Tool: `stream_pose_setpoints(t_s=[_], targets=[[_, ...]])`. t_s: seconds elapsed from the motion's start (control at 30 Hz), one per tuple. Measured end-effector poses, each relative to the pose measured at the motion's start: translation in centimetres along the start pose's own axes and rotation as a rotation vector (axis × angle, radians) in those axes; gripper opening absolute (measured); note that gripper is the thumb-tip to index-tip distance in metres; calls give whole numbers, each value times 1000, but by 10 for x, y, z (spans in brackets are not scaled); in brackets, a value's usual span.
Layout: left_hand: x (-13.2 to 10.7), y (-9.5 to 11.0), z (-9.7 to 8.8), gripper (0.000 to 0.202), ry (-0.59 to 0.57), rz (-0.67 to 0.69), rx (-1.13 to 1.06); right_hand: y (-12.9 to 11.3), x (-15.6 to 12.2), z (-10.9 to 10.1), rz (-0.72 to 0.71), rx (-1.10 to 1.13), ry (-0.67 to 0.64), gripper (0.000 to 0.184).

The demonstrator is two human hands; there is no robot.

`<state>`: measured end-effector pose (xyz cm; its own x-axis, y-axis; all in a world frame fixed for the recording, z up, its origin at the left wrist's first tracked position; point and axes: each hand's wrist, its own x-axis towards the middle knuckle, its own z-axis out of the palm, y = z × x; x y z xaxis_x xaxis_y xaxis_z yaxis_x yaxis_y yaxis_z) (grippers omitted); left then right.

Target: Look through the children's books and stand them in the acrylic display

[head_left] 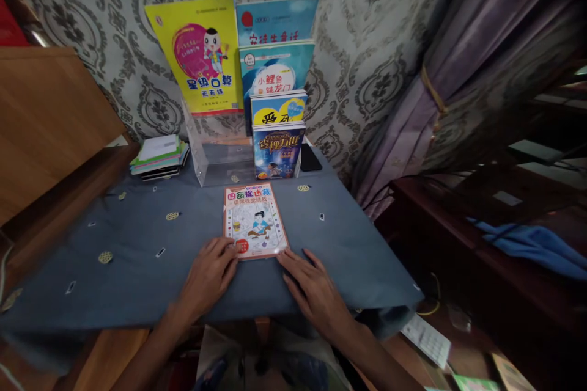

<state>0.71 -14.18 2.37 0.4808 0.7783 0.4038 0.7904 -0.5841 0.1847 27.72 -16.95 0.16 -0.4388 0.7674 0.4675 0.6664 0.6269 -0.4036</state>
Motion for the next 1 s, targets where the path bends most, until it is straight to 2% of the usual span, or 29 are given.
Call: stream_pose_setpoints(t_s=[0.13, 0.37, 0.47, 0.63, 0.83, 1.0], targets=[[30, -22, 9, 28, -29, -14, 37, 1, 0, 0, -11, 0, -6, 45], [93, -81, 26, 27, -80, -125, 140, 3, 0, 3, -29, -24, 10, 47], [111, -95, 31, 25, -82, -152, 138, 2, 0, 2, -30, -18, 20, 49], [123, -91, 35, 28, -112, -128, 207, 2, 0, 2, -40, -24, 41, 46], [150, -68, 48, 32, -212, -63, 134, 4, -1, 5, -63, -29, 75, 41], [179, -49, 64, 36, -235, -51, 115, 4, -2, 4, -73, -36, 86, 39]])
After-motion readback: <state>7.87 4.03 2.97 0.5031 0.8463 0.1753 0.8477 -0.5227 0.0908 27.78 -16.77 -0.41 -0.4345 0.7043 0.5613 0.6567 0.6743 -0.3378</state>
